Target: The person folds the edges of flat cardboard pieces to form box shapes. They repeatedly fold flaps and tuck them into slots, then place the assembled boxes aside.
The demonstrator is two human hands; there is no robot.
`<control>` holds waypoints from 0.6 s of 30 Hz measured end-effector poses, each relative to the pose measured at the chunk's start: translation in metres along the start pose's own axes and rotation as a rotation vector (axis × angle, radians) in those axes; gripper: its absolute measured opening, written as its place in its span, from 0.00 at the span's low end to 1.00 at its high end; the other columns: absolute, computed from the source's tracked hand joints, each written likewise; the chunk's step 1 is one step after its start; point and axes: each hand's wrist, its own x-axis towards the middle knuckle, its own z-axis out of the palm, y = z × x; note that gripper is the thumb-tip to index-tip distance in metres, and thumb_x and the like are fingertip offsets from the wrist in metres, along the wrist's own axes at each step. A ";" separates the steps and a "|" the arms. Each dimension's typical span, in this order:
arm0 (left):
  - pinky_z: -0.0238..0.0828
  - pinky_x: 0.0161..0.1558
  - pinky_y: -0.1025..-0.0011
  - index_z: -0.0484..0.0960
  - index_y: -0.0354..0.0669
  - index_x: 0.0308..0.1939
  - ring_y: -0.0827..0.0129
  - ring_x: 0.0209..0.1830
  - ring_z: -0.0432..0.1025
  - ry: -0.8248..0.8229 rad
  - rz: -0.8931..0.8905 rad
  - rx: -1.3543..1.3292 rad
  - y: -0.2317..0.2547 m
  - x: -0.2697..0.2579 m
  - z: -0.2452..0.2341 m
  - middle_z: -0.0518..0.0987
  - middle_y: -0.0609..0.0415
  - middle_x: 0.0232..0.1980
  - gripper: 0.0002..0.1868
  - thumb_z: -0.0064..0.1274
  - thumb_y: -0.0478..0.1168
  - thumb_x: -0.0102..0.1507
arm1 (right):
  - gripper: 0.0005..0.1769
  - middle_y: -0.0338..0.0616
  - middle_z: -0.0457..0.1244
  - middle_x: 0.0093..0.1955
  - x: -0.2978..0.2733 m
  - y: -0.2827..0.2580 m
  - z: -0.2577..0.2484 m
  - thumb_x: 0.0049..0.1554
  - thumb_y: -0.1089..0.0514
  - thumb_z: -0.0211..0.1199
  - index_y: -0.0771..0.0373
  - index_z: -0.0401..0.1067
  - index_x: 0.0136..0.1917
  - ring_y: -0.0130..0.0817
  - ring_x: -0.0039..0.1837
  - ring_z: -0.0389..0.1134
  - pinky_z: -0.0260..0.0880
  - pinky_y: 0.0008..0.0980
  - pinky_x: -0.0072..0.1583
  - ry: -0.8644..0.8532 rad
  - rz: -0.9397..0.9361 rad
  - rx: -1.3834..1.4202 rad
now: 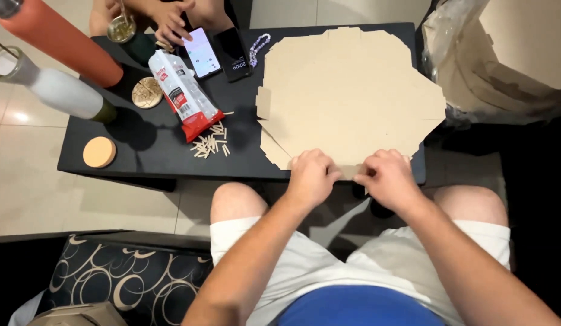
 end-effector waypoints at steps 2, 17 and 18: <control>0.65 0.56 0.57 0.78 0.51 0.39 0.58 0.53 0.72 -0.016 -0.031 0.019 0.003 0.006 0.001 0.75 0.58 0.41 0.19 0.67 0.53 0.54 | 0.20 0.36 0.65 0.43 0.005 -0.019 -0.012 0.46 0.36 0.75 0.50 0.75 0.41 0.41 0.57 0.66 0.61 0.44 0.62 -0.038 0.071 -0.016; 0.62 0.59 0.51 0.76 0.48 0.52 0.52 0.60 0.72 -0.391 0.022 0.156 0.031 0.022 -0.023 0.74 0.52 0.52 0.22 0.63 0.41 0.55 | 0.37 0.41 0.68 0.53 -0.001 0.043 -0.018 0.43 0.77 0.55 0.57 0.67 0.66 0.35 0.58 0.69 0.65 0.40 0.62 -0.036 0.127 0.741; 0.59 0.59 0.54 0.81 0.51 0.49 0.56 0.57 0.74 -0.384 0.095 0.218 0.040 0.026 -0.024 0.76 0.56 0.48 0.19 0.66 0.42 0.55 | 0.42 0.46 0.69 0.58 -0.006 0.040 -0.033 0.42 0.78 0.54 0.57 0.67 0.69 0.41 0.63 0.70 0.65 0.47 0.67 0.001 0.143 0.684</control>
